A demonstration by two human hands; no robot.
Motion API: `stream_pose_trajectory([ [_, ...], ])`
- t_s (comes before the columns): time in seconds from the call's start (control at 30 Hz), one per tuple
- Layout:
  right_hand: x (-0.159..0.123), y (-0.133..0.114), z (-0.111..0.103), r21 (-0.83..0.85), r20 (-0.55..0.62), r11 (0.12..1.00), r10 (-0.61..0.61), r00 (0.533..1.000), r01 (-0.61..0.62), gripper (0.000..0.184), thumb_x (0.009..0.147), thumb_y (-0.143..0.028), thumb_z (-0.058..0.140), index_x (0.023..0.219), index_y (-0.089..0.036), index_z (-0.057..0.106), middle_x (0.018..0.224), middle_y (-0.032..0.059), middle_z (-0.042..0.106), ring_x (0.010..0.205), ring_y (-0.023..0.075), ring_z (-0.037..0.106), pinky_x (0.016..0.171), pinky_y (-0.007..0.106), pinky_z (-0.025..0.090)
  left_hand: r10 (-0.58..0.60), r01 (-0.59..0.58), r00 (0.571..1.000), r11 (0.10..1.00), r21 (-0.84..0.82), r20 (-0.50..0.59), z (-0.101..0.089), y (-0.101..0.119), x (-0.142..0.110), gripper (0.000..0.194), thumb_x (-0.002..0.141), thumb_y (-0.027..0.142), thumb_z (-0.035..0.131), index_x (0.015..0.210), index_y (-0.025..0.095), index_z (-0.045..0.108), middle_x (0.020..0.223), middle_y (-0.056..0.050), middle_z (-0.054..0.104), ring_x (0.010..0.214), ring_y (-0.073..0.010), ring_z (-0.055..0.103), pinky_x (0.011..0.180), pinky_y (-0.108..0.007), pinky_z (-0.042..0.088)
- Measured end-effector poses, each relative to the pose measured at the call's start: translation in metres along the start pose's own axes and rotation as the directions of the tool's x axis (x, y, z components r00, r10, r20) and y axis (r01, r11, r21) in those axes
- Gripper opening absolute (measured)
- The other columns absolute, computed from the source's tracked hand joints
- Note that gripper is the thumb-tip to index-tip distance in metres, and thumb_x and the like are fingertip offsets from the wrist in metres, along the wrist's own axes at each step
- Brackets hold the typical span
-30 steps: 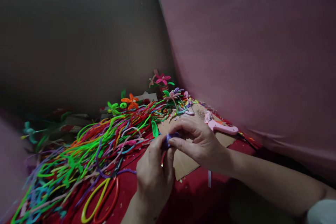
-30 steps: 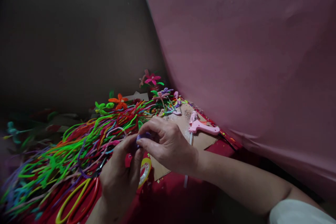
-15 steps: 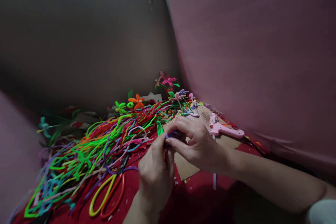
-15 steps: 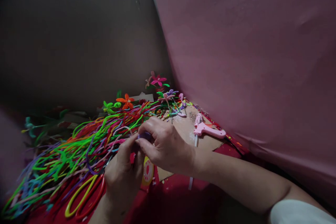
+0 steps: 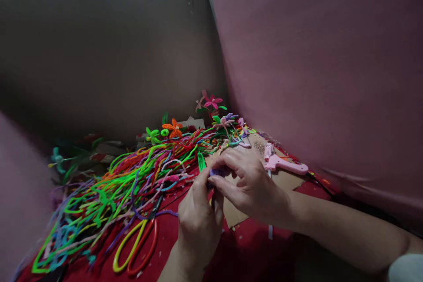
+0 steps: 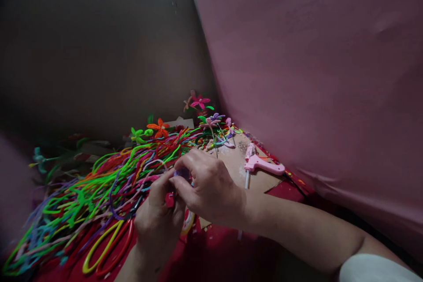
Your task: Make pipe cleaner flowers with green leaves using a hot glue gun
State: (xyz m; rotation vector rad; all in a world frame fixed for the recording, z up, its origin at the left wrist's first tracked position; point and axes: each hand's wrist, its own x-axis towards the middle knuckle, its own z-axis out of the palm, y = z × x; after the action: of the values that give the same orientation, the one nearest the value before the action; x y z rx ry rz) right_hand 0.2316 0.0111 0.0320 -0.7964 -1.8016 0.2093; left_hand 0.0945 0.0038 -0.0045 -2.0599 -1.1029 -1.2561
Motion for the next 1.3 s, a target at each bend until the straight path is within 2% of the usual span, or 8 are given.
stream_pose_trajectory([
  [0.2,-0.003,-0.001,-0.002,-0.004,-0.018,0.999,-0.038,0.999,0.038,0.009,0.078,-0.013,0.059,0.086,-0.011,0.061,0.078,0.0046,0.060,0.073,0.0131,0.054,0.068,0.026,0.042,-0.003,0.003,1.000,1.000,-0.031,-0.004,-0.002,0.004,0.003,0.025,0.085,0.016,0.051,0.110,0.012,0.050,0.087,-0.011,0.072,0.073,-0.0166,0.071,0.063,-0.021,0.053],
  [0.4,-0.003,-0.002,-0.005,0.106,-0.043,0.991,-0.077,0.996,0.081,0.051,0.078,-0.015,0.061,0.126,-0.013,0.044,0.091,0.0052,0.061,0.079,0.0137,0.054,0.076,0.028,0.046,-0.034,0.035,0.999,0.997,-0.064,0.008,-0.006,0.004,0.004,0.027,0.084,0.016,0.053,0.111,0.013,0.051,0.091,-0.010,0.071,0.078,-0.0169,0.071,0.069,-0.021,0.053],
  [0.5,-0.001,0.001,-0.009,0.207,-0.027,0.978,-0.029,0.999,0.034,0.062,0.079,-0.023,0.063,0.134,-0.015,0.036,0.097,0.0060,0.059,0.080,0.0137,0.053,0.075,0.029,0.047,-0.148,0.148,0.989,0.983,-0.109,0.015,-0.010,0.002,0.004,0.024,0.084,0.021,0.056,0.107,0.016,0.055,0.092,-0.008,0.071,0.075,-0.0162,0.070,0.067,-0.022,0.053],
  [0.6,0.000,0.008,-0.012,0.357,-0.066,0.933,0.076,0.995,-0.048,0.054,0.082,-0.025,0.060,0.132,-0.018,0.038,0.097,0.0049,0.056,0.078,0.0131,0.052,0.071,0.029,0.047,-0.330,0.333,0.943,0.927,-0.174,0.047,-0.014,-0.001,0.006,0.023,0.081,0.026,0.061,0.104,0.021,0.058,0.092,-0.004,0.070,0.073,-0.0146,0.069,0.066,-0.022,0.052],
  [0.77,0.004,0.015,-0.008,0.491,0.030,0.858,0.156,0.987,-0.151,0.023,0.082,-0.019,0.059,0.104,-0.015,0.058,0.088,0.0047,0.058,0.079,0.0136,0.054,0.068,0.028,0.046,-0.495,0.509,0.859,0.798,-0.324,0.130,-0.015,-0.005,0.006,0.026,0.078,0.027,0.065,0.104,0.022,0.060,0.093,-0.003,0.069,0.078,-0.0158,0.068,0.068,-0.025,0.054],
  [0.93,0.006,0.011,-0.004,0.487,0.086,0.864,0.096,0.992,-0.126,0.014,0.079,-0.011,0.057,0.091,-0.014,0.064,0.081,0.0031,0.060,0.076,0.0122,0.053,0.071,0.027,0.043,-0.572,0.568,0.807,0.683,-0.460,0.148,-0.017,-0.003,0.007,0.030,0.075,0.027,0.069,0.103,0.020,0.061,0.094,-0.005,0.069,0.080,-0.0179,0.068,0.072,-0.029,0.056],
  [1.1,0.004,0.021,0.007,0.565,0.227,0.751,0.258,0.939,-0.342,0.012,0.077,-0.014,0.059,0.089,-0.013,0.062,0.080,0.0026,0.058,0.074,0.0120,0.052,0.067,0.026,0.042,-0.667,0.612,0.731,0.545,-0.573,0.146,-0.022,0.000,0.017,0.027,0.075,0.026,0.069,0.100,0.019,0.061,0.091,-0.004,0.071,0.078,-0.0173,0.069,0.073,-0.030,0.058],
  [1.3,0.001,0.038,0.020,0.532,0.343,0.693,0.348,0.872,-0.486,0.013,0.079,-0.026,0.061,0.074,-0.015,0.056,0.067,-0.0014,0.053,0.063,0.0103,0.048,0.061,0.025,0.039,-0.692,0.604,0.709,0.495,-0.625,0.137,-0.032,-0.002,0.034,0.026,0.073,0.023,0.071,0.096,0.017,0.061,0.086,-0.003,0.072,0.069,-0.0156,0.070,0.063,-0.025,0.060],
])
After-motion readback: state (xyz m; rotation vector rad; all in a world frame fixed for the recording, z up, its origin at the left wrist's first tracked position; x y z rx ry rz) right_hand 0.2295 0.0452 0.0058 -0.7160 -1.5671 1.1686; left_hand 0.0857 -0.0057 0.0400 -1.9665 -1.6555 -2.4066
